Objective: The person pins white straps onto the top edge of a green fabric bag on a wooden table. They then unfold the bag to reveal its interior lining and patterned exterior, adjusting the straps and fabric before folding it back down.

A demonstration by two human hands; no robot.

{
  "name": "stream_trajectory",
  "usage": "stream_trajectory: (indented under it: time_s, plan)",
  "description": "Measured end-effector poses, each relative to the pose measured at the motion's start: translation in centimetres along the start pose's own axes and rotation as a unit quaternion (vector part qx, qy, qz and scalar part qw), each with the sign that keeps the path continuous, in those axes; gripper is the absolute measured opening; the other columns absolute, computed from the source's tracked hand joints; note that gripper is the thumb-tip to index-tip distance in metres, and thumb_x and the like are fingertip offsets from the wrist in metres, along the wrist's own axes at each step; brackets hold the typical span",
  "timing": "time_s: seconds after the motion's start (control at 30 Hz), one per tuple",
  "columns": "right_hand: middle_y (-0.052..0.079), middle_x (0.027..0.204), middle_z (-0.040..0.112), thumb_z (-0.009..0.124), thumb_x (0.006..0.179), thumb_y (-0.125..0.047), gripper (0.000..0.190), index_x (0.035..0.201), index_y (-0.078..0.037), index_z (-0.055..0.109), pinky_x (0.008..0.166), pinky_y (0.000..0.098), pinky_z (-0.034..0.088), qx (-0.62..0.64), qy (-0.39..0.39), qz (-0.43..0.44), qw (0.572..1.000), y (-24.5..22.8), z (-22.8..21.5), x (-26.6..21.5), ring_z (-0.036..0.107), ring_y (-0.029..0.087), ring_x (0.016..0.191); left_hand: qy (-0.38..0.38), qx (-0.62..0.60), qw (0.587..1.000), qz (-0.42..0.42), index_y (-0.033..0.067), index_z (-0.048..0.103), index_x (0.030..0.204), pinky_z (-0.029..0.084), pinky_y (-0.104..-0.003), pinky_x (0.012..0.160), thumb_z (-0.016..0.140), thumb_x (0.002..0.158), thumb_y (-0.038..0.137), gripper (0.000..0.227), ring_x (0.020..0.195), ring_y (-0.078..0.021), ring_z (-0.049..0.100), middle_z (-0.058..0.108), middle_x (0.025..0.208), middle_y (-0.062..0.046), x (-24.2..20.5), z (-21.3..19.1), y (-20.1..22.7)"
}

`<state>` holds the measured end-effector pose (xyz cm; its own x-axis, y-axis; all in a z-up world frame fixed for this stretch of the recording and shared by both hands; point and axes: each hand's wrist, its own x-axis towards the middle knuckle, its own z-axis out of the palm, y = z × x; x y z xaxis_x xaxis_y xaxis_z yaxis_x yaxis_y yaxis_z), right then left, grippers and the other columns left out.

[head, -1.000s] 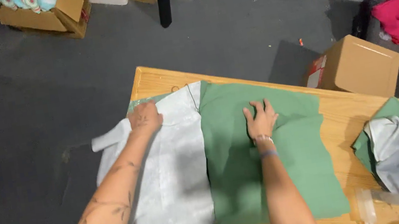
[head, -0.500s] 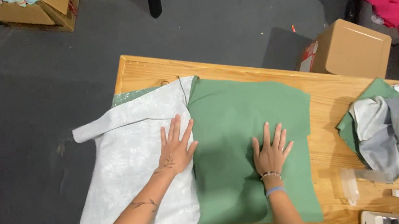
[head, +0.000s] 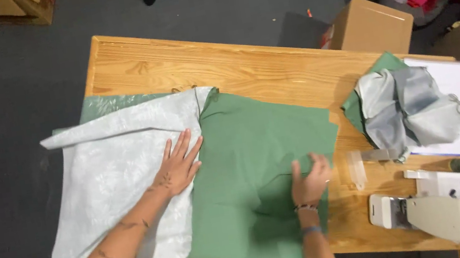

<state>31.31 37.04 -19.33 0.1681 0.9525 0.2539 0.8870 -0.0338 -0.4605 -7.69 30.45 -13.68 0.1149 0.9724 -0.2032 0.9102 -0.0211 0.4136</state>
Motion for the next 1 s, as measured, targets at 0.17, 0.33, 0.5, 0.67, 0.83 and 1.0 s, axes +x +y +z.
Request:
stream_trajectory:
  time_s: [0.17, 0.33, 0.5, 0.67, 0.83, 1.0]
  plan:
    - [0.015, 0.132, 0.046, 0.088, 0.076, -0.037, 0.078, 0.141, -0.017, 0.051, 0.107, 0.0534, 0.041, 0.047, 0.044, 0.202, 0.977, 6.9, 1.3, 3.7, 0.049, 0.04, 0.127, -0.057, 0.043, 0.997, 0.034, 0.0377, 0.009, 0.166, 0.003, -0.056, 0.129, 0.034, 0.109, 0.041, 0.063, 0.16, -0.0238, 0.005, 0.004, 0.175, -0.005, 5.0, -0.8, 1.2]
    - [0.012, 0.119, 0.072, 0.093, 0.07, -0.025, 0.07, 0.131, -0.017, 0.062, 0.097, 0.0482, 0.05, 0.07, 0.039, 0.256, 0.963, 7.6, 1.2, 4.3, 0.066, 0.036, 0.114, -0.089, 0.133, 0.986, 0.035, 0.038, 0.012, 0.165, 0.001, -0.056, 0.13, 0.04, 0.108, 0.04, 0.064, 0.161, -0.0208, 0.007, 0.007, 0.175, -0.001, 9.8, -2.0, 4.0]
    - [0.003, 0.099, 0.078, 0.083, 0.091, -0.033, 0.029, 0.11, -0.015, 0.071, 0.092, 0.0445, 0.055, 0.064, 0.124, 0.225, 0.964, 1.7, -4.0, 1.8, 0.073, 0.027, 0.101, 0.066, -0.054, 0.994, -0.075, 0.0247, 0.065, 0.135, 0.02, -0.067, 0.123, 0.069, 0.093, 0.039, 0.045, 0.15, -0.037, 0.036, 0.054, 0.152, -0.011, 11.0, 0.4, 7.8]
    - [-0.009, 0.092, 0.076, 0.092, 0.078, -0.029, 0.026, 0.085, -0.028, 0.067, 0.096, 0.0355, 0.053, 0.098, 0.172, 0.196, 0.961, 2.0, -6.0, -0.3, 0.073, 0.021, 0.1, 0.078, -0.378, 0.917, -0.101, 0.0233, 0.076, 0.116, 0.046, -0.048, 0.109, 0.073, 0.093, 0.043, 0.03, 0.126, -0.0306, 0.063, 0.073, 0.122, -0.007, 8.0, 2.3, 12.9]
    - [-0.011, 0.081, 0.07, 0.091, 0.073, -0.013, 0.027, 0.076, -0.027, 0.068, 0.087, 0.0259, 0.051, 0.117, 0.166, 0.167, 0.965, 0.0, -8.1, -0.7, 0.068, 0.014, 0.086, 0.001, -0.562, 0.809, -0.176, 0.0163, 0.074, 0.122, 0.049, -0.049, 0.106, 0.071, 0.095, 0.042, 0.038, 0.127, -0.0324, 0.064, 0.073, 0.126, -0.013, 4.2, -1.4, 17.8]
    - [0.0, 0.093, 0.072, 0.082, 0.088, -0.015, 0.016, 0.102, -0.018, 0.074, 0.074, 0.0299, 0.055, 0.153, 0.037, -0.06, 0.986, -7.1, -11.0, -3.3, 0.068, 0.02, 0.086, -0.036, -0.643, 0.733, -0.219, 0.0087, 0.063, 0.14, 0.052, -0.052, 0.105, 0.072, 0.089, 0.066, 0.077, 0.127, -0.0342, 0.061, 0.061, 0.138, -0.022, 1.6, -6.9, 20.7]
